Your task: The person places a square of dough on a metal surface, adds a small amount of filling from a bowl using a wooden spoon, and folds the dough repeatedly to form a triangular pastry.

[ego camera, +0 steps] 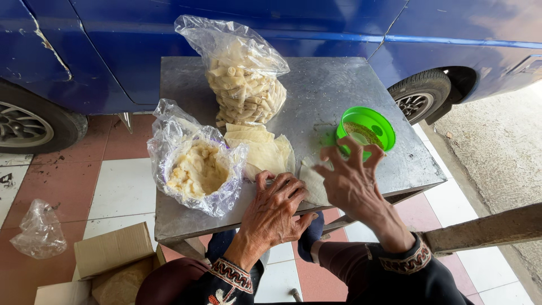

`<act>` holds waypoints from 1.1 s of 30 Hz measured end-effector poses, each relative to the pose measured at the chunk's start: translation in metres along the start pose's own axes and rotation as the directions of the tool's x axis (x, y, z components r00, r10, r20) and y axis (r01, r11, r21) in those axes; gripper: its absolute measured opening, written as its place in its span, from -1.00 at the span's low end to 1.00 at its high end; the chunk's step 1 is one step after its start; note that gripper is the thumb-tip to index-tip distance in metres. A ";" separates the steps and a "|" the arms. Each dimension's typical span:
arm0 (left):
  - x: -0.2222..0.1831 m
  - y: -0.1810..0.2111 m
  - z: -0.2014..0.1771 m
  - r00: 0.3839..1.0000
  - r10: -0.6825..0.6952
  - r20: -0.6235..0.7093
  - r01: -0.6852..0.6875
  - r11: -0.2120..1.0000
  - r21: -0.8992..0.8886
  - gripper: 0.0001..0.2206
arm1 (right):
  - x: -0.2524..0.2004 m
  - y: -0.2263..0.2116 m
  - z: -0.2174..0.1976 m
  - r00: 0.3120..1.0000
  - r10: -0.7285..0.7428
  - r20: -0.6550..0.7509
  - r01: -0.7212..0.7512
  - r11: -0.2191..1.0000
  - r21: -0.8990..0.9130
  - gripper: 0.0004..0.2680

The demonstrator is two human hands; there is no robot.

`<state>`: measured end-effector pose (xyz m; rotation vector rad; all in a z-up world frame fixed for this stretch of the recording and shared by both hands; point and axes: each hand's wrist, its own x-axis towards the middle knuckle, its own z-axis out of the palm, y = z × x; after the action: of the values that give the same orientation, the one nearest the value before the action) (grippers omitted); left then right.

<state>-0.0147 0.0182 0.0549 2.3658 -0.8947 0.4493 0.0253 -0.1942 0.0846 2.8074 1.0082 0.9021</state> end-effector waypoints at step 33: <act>0.002 0.001 -0.002 0.999 0.011 -0.047 -0.011 1.000 0.002 -0.56 | 0.004 -0.028 0.002 0.973 -0.169 0.160 0.231 0.776 -0.587 -0.89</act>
<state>-0.0147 0.0179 0.0580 2.3429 -0.8866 0.5081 0.0123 -0.1691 0.0789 2.1387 0.7988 0.8553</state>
